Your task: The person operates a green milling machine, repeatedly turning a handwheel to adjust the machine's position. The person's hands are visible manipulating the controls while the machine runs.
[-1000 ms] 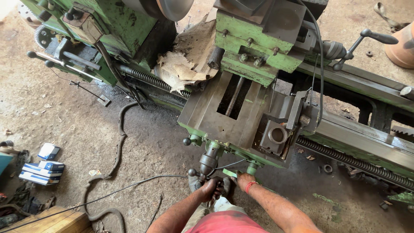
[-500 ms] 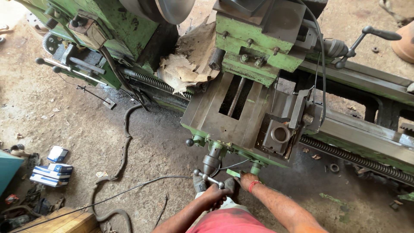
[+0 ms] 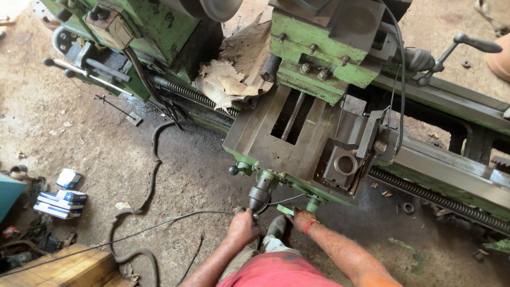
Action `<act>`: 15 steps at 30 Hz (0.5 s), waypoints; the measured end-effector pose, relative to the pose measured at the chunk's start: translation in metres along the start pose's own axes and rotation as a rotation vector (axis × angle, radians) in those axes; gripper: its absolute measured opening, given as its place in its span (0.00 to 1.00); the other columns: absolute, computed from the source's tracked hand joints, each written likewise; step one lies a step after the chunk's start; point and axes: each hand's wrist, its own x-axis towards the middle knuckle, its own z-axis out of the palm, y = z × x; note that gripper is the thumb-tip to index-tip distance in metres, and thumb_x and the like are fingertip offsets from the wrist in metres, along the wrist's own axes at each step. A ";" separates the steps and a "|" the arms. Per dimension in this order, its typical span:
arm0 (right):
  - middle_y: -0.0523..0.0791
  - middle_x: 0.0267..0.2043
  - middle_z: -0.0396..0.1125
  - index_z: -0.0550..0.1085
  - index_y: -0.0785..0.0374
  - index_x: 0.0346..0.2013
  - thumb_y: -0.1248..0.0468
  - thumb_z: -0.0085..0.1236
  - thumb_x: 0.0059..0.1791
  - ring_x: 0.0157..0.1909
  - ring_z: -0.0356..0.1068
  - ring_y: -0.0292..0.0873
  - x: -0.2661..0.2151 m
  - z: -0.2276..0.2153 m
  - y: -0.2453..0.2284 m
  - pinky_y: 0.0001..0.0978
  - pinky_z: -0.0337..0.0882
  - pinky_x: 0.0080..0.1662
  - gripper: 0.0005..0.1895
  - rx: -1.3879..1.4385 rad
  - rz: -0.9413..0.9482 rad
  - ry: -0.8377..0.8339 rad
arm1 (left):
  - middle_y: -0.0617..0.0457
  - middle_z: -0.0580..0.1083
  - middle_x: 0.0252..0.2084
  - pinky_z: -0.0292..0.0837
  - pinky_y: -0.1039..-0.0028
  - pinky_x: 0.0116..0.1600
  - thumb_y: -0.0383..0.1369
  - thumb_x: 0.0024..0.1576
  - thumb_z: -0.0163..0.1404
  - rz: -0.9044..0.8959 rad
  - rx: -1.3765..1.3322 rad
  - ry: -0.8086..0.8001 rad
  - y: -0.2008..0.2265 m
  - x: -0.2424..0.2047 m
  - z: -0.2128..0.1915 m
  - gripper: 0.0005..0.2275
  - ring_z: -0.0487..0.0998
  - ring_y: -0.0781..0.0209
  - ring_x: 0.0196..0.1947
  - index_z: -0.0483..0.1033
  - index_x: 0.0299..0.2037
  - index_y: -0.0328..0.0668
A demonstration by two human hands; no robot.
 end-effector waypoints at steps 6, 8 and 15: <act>0.54 0.45 0.74 0.65 0.62 0.63 0.38 0.35 0.57 0.48 0.75 0.56 -0.001 0.000 0.000 0.50 0.74 0.48 0.34 -0.003 -0.005 -0.003 | 0.35 0.79 0.33 0.77 0.54 0.48 0.26 0.46 0.54 -0.018 -0.063 -0.002 -0.009 0.009 -0.018 0.09 0.81 0.38 0.39 0.82 0.36 0.37; 0.54 0.45 0.74 0.64 0.62 0.65 0.38 0.35 0.57 0.47 0.75 0.56 -0.002 -0.001 0.000 0.50 0.74 0.47 0.35 -0.010 -0.004 -0.006 | 0.37 0.80 0.31 0.78 0.57 0.45 0.25 0.46 0.55 -0.091 -0.166 -0.074 -0.008 0.010 -0.024 0.10 0.83 0.44 0.36 0.83 0.38 0.38; 0.54 0.43 0.74 0.65 0.60 0.63 0.41 0.37 0.57 0.46 0.75 0.56 -0.002 -0.002 0.001 0.51 0.74 0.46 0.31 -0.053 0.015 -0.043 | 0.42 0.82 0.31 0.82 0.66 0.34 0.21 0.51 0.48 -0.216 -0.628 -0.270 -0.023 0.017 -0.046 0.12 0.85 0.58 0.28 0.83 0.42 0.32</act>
